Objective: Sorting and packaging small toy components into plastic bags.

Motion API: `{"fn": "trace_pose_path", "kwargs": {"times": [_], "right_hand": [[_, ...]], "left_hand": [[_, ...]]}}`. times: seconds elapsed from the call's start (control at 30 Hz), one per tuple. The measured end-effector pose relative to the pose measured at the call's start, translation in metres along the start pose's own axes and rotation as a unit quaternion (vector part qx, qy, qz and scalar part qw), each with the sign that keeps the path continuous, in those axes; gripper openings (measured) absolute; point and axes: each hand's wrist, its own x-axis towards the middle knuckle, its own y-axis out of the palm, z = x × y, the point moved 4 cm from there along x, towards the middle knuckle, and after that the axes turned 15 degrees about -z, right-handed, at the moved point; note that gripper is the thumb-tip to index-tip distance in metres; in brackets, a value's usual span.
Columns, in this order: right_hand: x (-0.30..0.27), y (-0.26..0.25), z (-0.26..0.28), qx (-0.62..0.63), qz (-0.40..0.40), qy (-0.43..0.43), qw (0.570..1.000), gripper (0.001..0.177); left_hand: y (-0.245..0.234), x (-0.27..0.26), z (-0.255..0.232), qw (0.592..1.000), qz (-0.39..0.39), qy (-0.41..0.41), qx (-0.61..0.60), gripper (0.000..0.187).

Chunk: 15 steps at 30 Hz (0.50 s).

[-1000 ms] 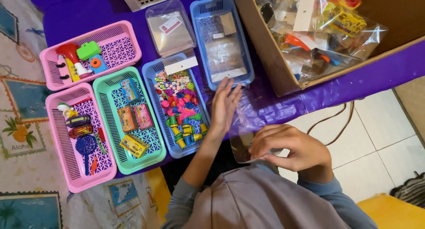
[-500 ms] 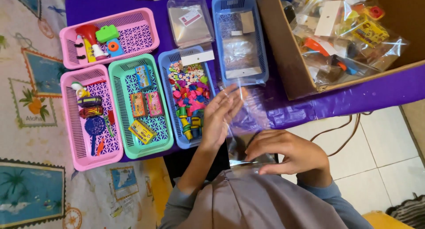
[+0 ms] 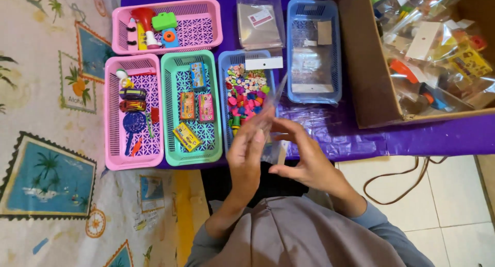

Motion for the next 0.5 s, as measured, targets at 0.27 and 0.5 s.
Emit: {"fn": "trace_pose_path", "kwargs": {"times": [0.27, 0.5], "right_hand": [[0.010, 0.038, -0.027, 0.050, -0.079, 0.018, 0.995, 0.057], [0.022, 0.073, -0.020, 0.092, -0.068, 0.064, 0.991, 0.031]], "left_hand": [[-0.015, -0.002, -0.025, 0.990, 0.138, 0.033, 0.015, 0.072], [-0.068, 0.015, -0.048, 0.965, -0.018, 0.209, 0.155, 0.032]]}}
